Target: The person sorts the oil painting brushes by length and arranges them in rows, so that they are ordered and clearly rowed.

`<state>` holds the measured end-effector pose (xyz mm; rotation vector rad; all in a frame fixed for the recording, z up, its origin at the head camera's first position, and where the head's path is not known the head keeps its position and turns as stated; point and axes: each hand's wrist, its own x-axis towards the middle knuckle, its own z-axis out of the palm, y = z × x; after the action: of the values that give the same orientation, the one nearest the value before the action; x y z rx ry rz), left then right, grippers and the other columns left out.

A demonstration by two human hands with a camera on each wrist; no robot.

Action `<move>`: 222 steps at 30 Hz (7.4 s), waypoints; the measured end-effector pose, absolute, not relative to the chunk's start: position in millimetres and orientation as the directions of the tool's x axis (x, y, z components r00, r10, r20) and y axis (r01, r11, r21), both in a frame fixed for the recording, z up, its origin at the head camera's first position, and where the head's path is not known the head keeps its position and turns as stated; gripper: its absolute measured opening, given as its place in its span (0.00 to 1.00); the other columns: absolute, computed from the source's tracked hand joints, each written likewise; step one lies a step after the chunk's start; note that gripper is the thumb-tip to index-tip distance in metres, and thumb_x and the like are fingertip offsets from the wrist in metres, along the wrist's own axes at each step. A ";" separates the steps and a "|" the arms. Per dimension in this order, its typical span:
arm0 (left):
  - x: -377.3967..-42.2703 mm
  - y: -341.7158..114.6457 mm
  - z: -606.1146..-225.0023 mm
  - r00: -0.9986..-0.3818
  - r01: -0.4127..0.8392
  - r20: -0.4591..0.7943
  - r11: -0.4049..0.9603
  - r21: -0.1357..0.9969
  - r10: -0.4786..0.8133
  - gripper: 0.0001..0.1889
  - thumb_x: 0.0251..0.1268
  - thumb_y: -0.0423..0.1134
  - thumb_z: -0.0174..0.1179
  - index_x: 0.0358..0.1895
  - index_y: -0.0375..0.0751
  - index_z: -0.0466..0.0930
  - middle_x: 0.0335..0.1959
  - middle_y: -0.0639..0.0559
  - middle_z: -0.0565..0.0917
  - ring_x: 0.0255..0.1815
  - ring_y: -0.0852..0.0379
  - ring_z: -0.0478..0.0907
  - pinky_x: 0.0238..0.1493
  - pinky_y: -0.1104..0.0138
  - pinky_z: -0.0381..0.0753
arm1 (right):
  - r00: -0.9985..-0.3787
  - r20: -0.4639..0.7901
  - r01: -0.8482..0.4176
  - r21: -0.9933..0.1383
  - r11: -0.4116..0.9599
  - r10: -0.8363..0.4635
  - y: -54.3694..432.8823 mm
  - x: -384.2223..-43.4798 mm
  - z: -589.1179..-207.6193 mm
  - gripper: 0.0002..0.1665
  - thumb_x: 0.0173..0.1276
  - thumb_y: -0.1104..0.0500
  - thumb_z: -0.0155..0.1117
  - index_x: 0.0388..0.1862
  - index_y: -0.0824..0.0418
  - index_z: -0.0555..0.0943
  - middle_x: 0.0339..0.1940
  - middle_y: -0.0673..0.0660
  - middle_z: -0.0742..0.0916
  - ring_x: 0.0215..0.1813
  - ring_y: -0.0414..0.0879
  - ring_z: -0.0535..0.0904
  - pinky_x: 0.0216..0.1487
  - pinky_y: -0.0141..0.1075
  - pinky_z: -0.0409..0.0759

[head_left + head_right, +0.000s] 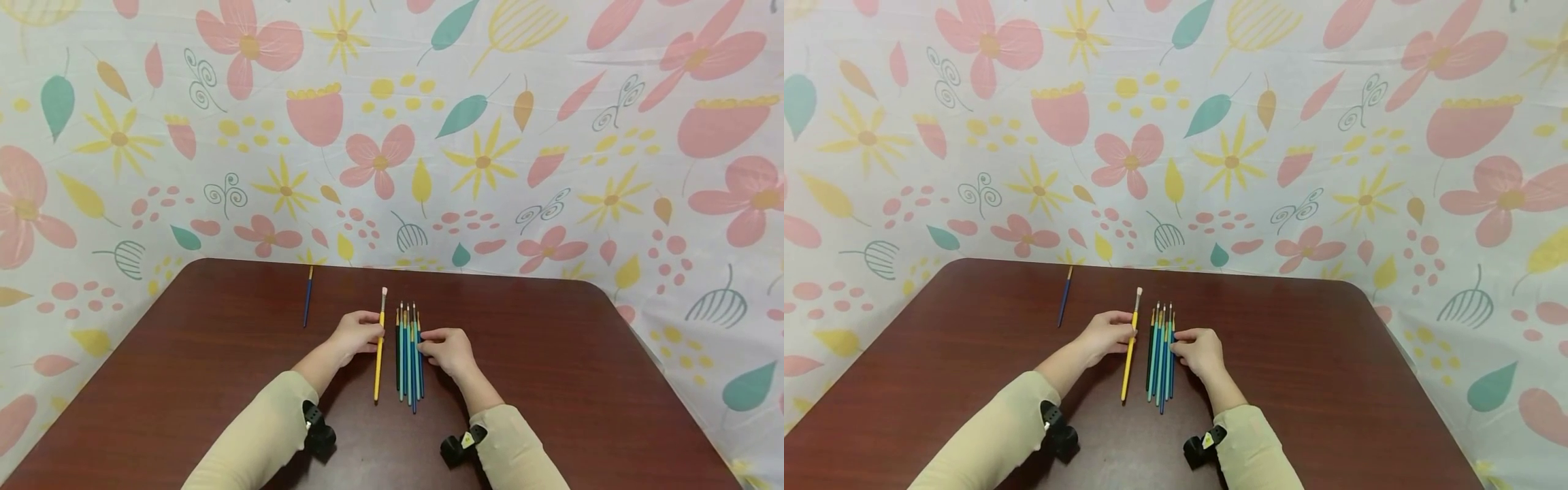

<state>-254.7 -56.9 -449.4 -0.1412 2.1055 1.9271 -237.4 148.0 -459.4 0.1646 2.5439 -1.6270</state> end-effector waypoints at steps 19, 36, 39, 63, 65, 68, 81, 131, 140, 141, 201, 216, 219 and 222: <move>-246.9 -104.5 -442.6 -0.959 -0.268 -0.277 0.132 0.954 0.056 0.18 0.59 0.32 0.51 0.53 0.31 0.72 0.38 0.39 0.82 0.26 0.55 0.82 0.27 0.66 0.83 | -0.988 -0.151 0.152 -0.893 0.424 0.035 149.1 -239.5 -459.7 0.15 0.56 0.64 0.69 0.44 0.65 0.85 0.41 0.63 0.87 0.33 0.42 0.84 0.33 0.37 0.85; -238.9 -151.9 -431.2 -0.941 -0.273 -0.305 0.205 0.940 0.145 0.26 0.63 0.32 0.51 0.64 0.32 0.62 0.41 0.38 0.83 0.31 0.54 0.85 0.32 0.63 0.85 | -0.986 -0.166 0.164 -0.893 0.419 0.033 148.4 -238.9 -460.1 0.15 0.56 0.64 0.70 0.44 0.65 0.85 0.41 0.62 0.87 0.34 0.42 0.84 0.33 0.37 0.85; -238.1 -157.4 -429.3 -0.931 -0.280 -0.321 0.224 0.934 0.174 0.30 0.61 0.31 0.53 0.68 0.35 0.58 0.42 0.37 0.82 0.30 0.53 0.85 0.33 0.61 0.85 | -0.986 -0.164 0.162 -0.893 0.419 0.032 148.0 -238.7 -459.4 0.15 0.56 0.64 0.69 0.44 0.65 0.85 0.42 0.62 0.86 0.34 0.42 0.84 0.33 0.37 0.85; -228.7 -178.4 -427.3 -0.909 -0.320 -0.375 0.277 0.906 0.179 0.21 0.75 0.44 0.42 0.60 0.30 0.65 0.29 0.47 0.79 0.29 0.52 0.85 0.29 0.59 0.85 | -0.983 -0.182 0.181 -0.897 0.404 0.037 149.2 -239.3 -459.1 0.15 0.56 0.64 0.69 0.45 0.65 0.85 0.43 0.63 0.86 0.36 0.44 0.85 0.35 0.38 0.86; -228.1 -180.2 -428.2 -0.915 -0.319 -0.372 0.286 0.904 0.157 0.20 0.74 0.43 0.44 0.57 0.29 0.69 0.30 0.46 0.80 0.29 0.53 0.84 0.30 0.60 0.85 | -0.983 -0.180 0.178 -0.897 0.405 0.033 148.8 -239.1 -458.8 0.15 0.57 0.64 0.69 0.45 0.65 0.85 0.43 0.63 0.86 0.37 0.44 0.85 0.35 0.38 0.86; -227.0 -183.1 -429.2 -0.929 -0.293 -0.348 0.326 0.899 0.127 0.19 0.72 0.42 0.48 0.52 0.26 0.73 0.32 0.45 0.80 0.29 0.55 0.82 0.31 0.62 0.85 | -0.984 -0.176 0.172 -0.897 0.408 0.030 148.4 -239.1 -459.4 0.15 0.57 0.64 0.69 0.45 0.65 0.85 0.42 0.63 0.87 0.37 0.44 0.85 0.35 0.38 0.85; -224.7 -187.5 -430.5 -0.972 -0.205 -0.237 0.524 0.826 -0.007 0.19 0.57 0.38 0.67 0.46 0.27 0.78 0.29 0.44 0.84 0.24 0.56 0.78 0.26 0.63 0.83 | -0.986 -0.167 0.162 -0.897 0.412 0.025 149.6 -238.4 -460.0 0.15 0.58 0.64 0.68 0.46 0.64 0.85 0.42 0.62 0.87 0.38 0.44 0.85 0.36 0.38 0.85; -221.7 -182.6 -441.5 -0.965 -0.258 -0.177 0.612 0.748 -0.192 0.14 0.50 0.39 0.72 0.34 0.33 0.80 0.23 0.45 0.83 0.20 0.56 0.79 0.20 0.67 0.81 | -0.983 -0.180 0.175 -0.894 0.412 0.028 147.4 -236.6 -455.7 0.15 0.58 0.64 0.68 0.45 0.64 0.85 0.44 0.64 0.86 0.38 0.44 0.84 0.36 0.38 0.85; -221.7 -182.6 -438.5 -0.961 -0.271 -0.188 0.573 0.773 -0.201 0.14 0.51 0.37 0.71 0.37 0.32 0.80 0.22 0.45 0.84 0.20 0.57 0.79 0.21 0.66 0.82 | -0.984 -0.179 0.171 -0.898 0.406 0.017 148.2 -236.7 -455.6 0.16 0.58 0.64 0.68 0.46 0.65 0.84 0.44 0.63 0.86 0.38 0.44 0.84 0.36 0.38 0.85; -221.8 -182.5 -437.7 -0.962 -0.269 -0.187 0.568 0.778 -0.200 0.14 0.51 0.36 0.70 0.37 0.32 0.80 0.22 0.45 0.84 0.20 0.57 0.79 0.21 0.66 0.82 | -0.984 -0.177 0.168 -0.898 0.405 0.016 148.5 -236.7 -455.8 0.16 0.58 0.64 0.68 0.46 0.65 0.84 0.43 0.63 0.86 0.38 0.44 0.84 0.36 0.38 0.85; -234.5 -46.9 -447.0 -0.897 -0.407 -0.342 -0.222 0.886 0.280 0.37 0.74 0.58 0.36 0.70 0.26 0.54 0.66 0.26 0.65 0.65 0.36 0.68 0.64 0.51 0.71 | -0.985 -0.170 0.165 -0.895 0.414 0.024 149.1 -237.8 -457.4 0.16 0.57 0.63 0.69 0.45 0.65 0.85 0.41 0.63 0.87 0.37 0.45 0.85 0.35 0.39 0.86; -238.8 -31.9 -445.0 -0.904 -0.406 -0.372 -0.153 0.901 0.208 0.29 0.76 0.49 0.39 0.66 0.26 0.62 0.61 0.29 0.72 0.62 0.40 0.73 0.62 0.53 0.74 | -0.986 -0.162 0.159 -0.894 0.418 0.029 148.0 -238.3 -458.2 0.16 0.57 0.63 0.69 0.45 0.65 0.85 0.42 0.62 0.87 0.35 0.44 0.85 0.36 0.39 0.86; -237.3 -30.1 -440.9 -0.910 -0.396 -0.367 -0.139 0.908 0.195 0.29 0.76 0.48 0.38 0.67 0.26 0.62 0.63 0.30 0.71 0.64 0.40 0.71 0.63 0.52 0.72 | -0.986 -0.164 0.163 -0.894 0.418 0.033 148.1 -238.6 -458.1 0.16 0.57 0.62 0.69 0.45 0.64 0.85 0.41 0.61 0.87 0.36 0.43 0.85 0.35 0.39 0.86; -236.7 -29.5 -438.1 -0.913 -0.391 -0.363 -0.142 0.909 0.187 0.29 0.76 0.48 0.37 0.67 0.26 0.61 0.64 0.30 0.70 0.66 0.40 0.69 0.65 0.52 0.70 | -0.986 -0.166 0.164 -0.893 0.419 0.032 148.3 -239.1 -457.6 0.16 0.57 0.62 0.69 0.45 0.64 0.85 0.40 0.61 0.87 0.35 0.43 0.85 0.35 0.39 0.86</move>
<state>-236.7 -29.5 -438.1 -0.2288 1.7576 2.1087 -239.1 148.3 -457.6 0.1764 2.5400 -1.6203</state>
